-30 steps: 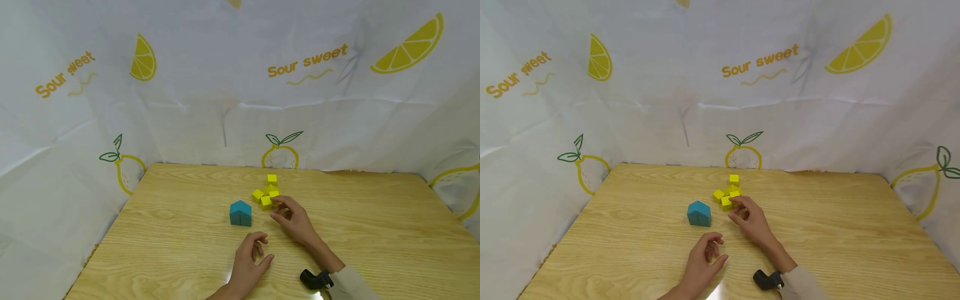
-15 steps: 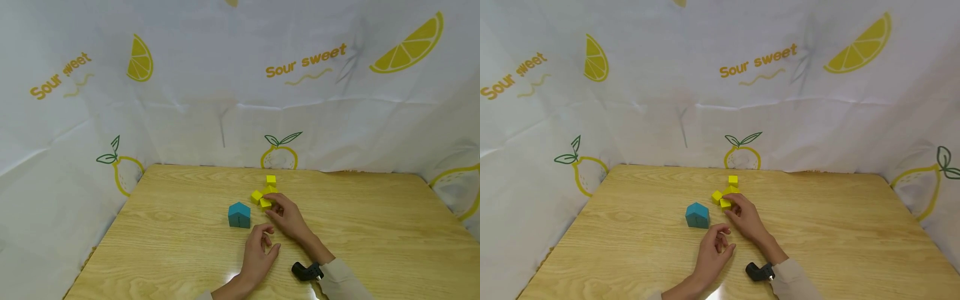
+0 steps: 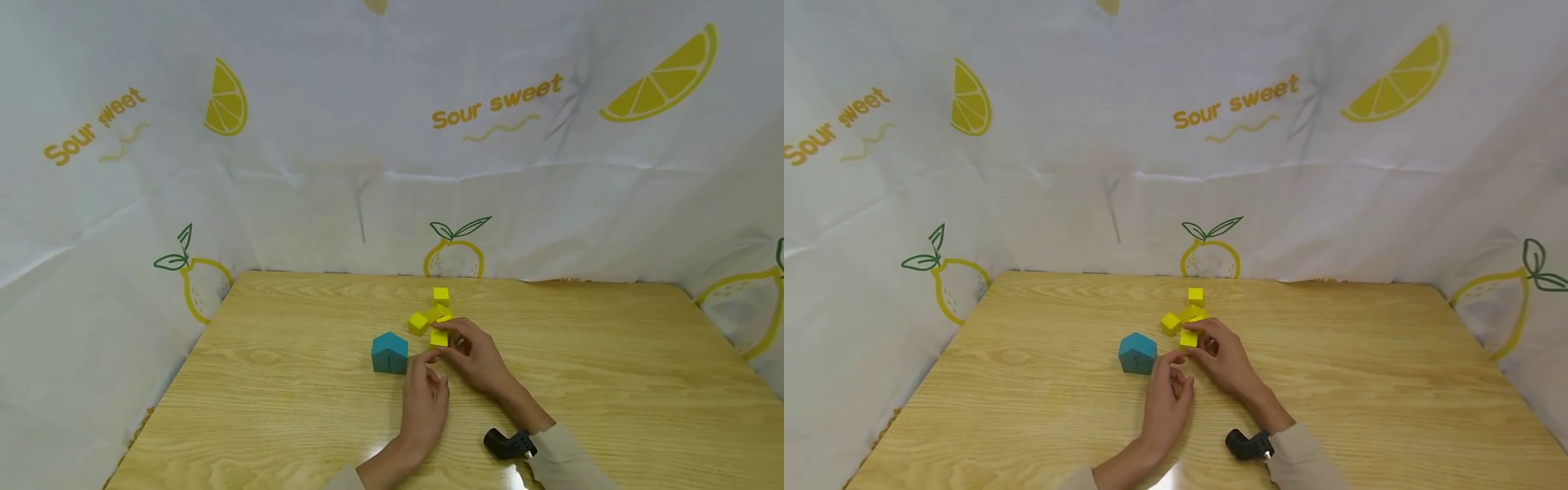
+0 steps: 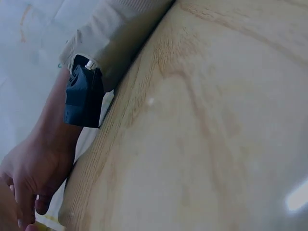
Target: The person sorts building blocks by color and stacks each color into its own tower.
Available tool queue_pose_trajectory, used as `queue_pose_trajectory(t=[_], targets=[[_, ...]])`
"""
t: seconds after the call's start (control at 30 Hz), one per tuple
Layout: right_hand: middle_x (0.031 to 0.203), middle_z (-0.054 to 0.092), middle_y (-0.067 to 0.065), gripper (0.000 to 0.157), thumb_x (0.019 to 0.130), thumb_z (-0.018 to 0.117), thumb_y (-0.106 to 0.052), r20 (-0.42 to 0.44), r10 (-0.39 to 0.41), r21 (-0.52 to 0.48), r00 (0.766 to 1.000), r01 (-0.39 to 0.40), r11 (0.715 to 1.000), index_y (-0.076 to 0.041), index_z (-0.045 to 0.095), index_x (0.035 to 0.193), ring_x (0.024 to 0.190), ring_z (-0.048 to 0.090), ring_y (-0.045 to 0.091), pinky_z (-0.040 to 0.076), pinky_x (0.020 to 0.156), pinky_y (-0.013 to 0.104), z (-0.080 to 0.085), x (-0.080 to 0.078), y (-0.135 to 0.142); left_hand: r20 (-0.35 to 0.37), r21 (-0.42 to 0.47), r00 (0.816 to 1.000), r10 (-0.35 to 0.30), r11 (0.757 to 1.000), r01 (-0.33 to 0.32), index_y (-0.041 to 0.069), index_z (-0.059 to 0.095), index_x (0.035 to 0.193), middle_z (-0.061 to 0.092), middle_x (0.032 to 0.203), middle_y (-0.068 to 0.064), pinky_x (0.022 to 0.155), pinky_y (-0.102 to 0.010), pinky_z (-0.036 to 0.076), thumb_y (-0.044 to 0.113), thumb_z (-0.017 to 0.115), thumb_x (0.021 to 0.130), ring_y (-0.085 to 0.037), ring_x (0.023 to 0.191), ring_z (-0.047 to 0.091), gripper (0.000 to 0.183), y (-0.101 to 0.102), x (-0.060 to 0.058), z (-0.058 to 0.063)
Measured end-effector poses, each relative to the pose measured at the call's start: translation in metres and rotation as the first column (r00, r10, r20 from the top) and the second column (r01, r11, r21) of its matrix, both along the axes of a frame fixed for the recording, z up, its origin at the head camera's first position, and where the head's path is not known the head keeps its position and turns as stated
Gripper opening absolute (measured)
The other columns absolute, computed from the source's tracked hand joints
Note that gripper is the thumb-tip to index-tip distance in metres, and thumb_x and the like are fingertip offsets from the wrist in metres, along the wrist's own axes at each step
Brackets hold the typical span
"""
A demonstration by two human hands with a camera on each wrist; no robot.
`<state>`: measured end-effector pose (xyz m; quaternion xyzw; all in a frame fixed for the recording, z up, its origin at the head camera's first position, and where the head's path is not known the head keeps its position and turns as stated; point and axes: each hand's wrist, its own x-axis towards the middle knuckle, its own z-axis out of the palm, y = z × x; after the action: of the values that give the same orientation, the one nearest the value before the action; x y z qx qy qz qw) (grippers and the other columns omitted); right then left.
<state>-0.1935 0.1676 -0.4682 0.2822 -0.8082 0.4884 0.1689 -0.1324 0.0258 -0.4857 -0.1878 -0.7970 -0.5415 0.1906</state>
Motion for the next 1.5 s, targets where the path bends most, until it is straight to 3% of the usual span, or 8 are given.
queue_pose_trajectory(t=[0.2,0.57,0.87,1.13,1.33,1.5], targets=[[0.097,0.059,0.017,0.037,0.08,0.071,0.01,0.021,0.008,-0.004,1.0,-0.007,1.0,0.005,0.061,0.115,0.066,0.051,0.019,0.046,0.055,0.028,0.02,0.013,0.004,0.012,-0.075,1.0,-0.016,0.997,0.016,0.0,0.039,0.131,0.042,0.117,-0.014,0.066,-0.019,0.044,-0.008,0.055,0.092,-0.006,0.075,0.043,0.043,0.006,-0.001,0.002],[0.099,0.059,0.017,0.038,0.078,0.07,0.014,0.011,0.008,-0.008,1.0,-0.007,1.0,0.006,0.06,0.115,0.068,0.053,0.019,0.046,0.055,0.027,0.019,0.019,0.017,0.004,-0.084,0.998,0.059,0.995,-0.059,-0.002,0.038,0.133,0.038,0.123,-0.014,0.066,-0.019,0.045,-0.01,0.057,0.09,-0.006,0.075,0.045,0.048,0.016,-0.008,0.002],[0.1,0.058,0.021,0.039,0.078,0.067,0.019,0.021,0.094,-0.056,0.995,-0.093,0.994,0.009,0.058,0.115,0.068,0.053,0.019,0.046,0.051,0.028,0.017,0.022,0.026,-0.042,-0.069,0.999,-0.01,0.998,0.007,-0.001,0.044,0.13,0.044,0.121,-0.015,0.064,-0.019,0.044,-0.003,0.058,0.093,-0.008,0.073,0.044,0.04,0.017,-0.021,-0.002],[0.1,0.057,0.023,0.038,0.077,0.067,0.019,0.006,0.117,-0.061,0.993,-0.117,0.991,0.011,0.058,0.113,0.068,0.052,0.02,0.046,0.051,0.027,0.016,0.022,0.027,0.145,-0.039,0.988,-0.048,0.998,0.055,0.005,0.05,0.132,0.053,0.118,-0.008,0.057,-0.019,0.041,-0.001,0.057,0.094,-0.004,0.064,0.042,0.039,0.009,-0.028,0.002],[0.098,0.058,0.021,0.036,0.078,0.067,0.018,0.019,0.108,-0.046,0.994,-0.107,0.993,0.009,0.06,0.112,0.069,0.053,0.02,0.046,0.053,0.026,0.019,0.024,0.029,0.189,-0.051,0.981,-0.055,0.997,0.066,0.007,0.054,0.129,0.056,0.117,-0.005,0.056,-0.02,0.041,0.0,0.06,0.093,-0.003,0.063,0.041,0.038,0.008,-0.031,0.004],[0.096,0.058,0.019,0.038,0.078,0.069,0.017,0.022,0.078,-0.033,0.997,-0.077,0.996,0.009,0.059,0.113,0.069,0.055,0.019,0.046,0.053,0.027,0.02,0.026,0.031,0.185,-0.027,0.981,-0.057,0.998,0.063,0.006,0.056,0.126,0.057,0.115,-0.005,0.057,-0.021,0.041,0.0,0.06,0.092,-0.004,0.063,0.041,0.035,0.009,-0.032,0.003]])
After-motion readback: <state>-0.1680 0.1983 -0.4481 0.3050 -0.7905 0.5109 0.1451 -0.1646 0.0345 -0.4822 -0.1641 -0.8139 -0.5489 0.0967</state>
